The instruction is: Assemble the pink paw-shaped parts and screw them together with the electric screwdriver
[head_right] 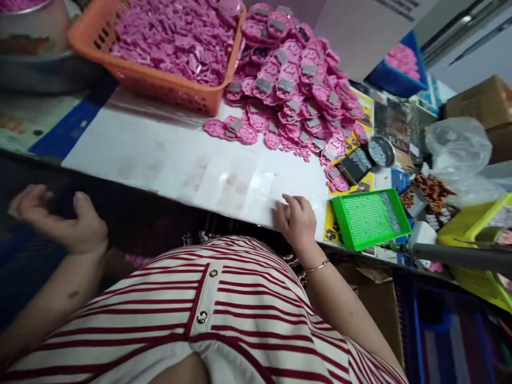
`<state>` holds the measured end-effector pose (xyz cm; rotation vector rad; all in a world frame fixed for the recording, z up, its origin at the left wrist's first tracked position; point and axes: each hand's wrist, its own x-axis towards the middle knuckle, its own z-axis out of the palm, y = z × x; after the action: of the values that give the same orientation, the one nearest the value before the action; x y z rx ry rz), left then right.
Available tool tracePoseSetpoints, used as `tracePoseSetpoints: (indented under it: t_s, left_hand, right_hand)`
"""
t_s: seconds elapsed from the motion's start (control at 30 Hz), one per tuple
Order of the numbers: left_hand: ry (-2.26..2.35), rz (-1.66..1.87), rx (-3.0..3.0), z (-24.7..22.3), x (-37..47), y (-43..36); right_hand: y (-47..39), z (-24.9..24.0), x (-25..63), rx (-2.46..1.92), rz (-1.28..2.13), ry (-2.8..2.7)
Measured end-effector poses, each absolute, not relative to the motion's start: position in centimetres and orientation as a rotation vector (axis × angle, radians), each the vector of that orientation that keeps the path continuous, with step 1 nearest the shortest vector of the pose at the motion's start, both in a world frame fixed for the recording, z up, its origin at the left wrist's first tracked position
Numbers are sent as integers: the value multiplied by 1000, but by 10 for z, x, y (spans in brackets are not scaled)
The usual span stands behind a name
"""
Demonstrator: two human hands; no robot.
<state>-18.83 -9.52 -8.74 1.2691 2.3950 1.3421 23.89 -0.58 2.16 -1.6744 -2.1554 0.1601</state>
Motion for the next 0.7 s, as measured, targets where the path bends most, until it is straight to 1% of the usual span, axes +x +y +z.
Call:
tracePoseSetpoints:
  t_s: [0.03,0.07,0.1,0.13,0.27,0.37,0.5,0.6,0.7]
  left_hand:
    - [2418,1487,1532,-76,-181,-84]
    - [2343,1632,1763,-66,-171,-72]
    - [2242,1819,1853,-57,-158,-59]
    - [2155,1843,1921,-49,-144,-46]
    - [2019,1577,2001,-28,-84,-11]
    - [1937,1520,2063,-16,-61,6]
    - [2085,1472,2097,11,-74,45]
    - [2245,1302,2081,34,-99,96]
    - [2263,1134,2078,53,-121,160]
  right_hand:
    - [-9,17,251,-1684,99,-2174]
    - [-12,12,259,-1681,57,-2204]
    - [-13,8,264,-1670,26,-2238]
    - [-14,5,267,-1651,4,-2270]
    - [-12,3,269,-1527,-86,-2324]
    - [-8,5,272,-1405,-165,-2301]
    - [-2,3,279,-1270,-232,-2296]
    - [1,2,283,-1245,-290,-2321]
    - [2,2,284,-1238,-296,-2325]
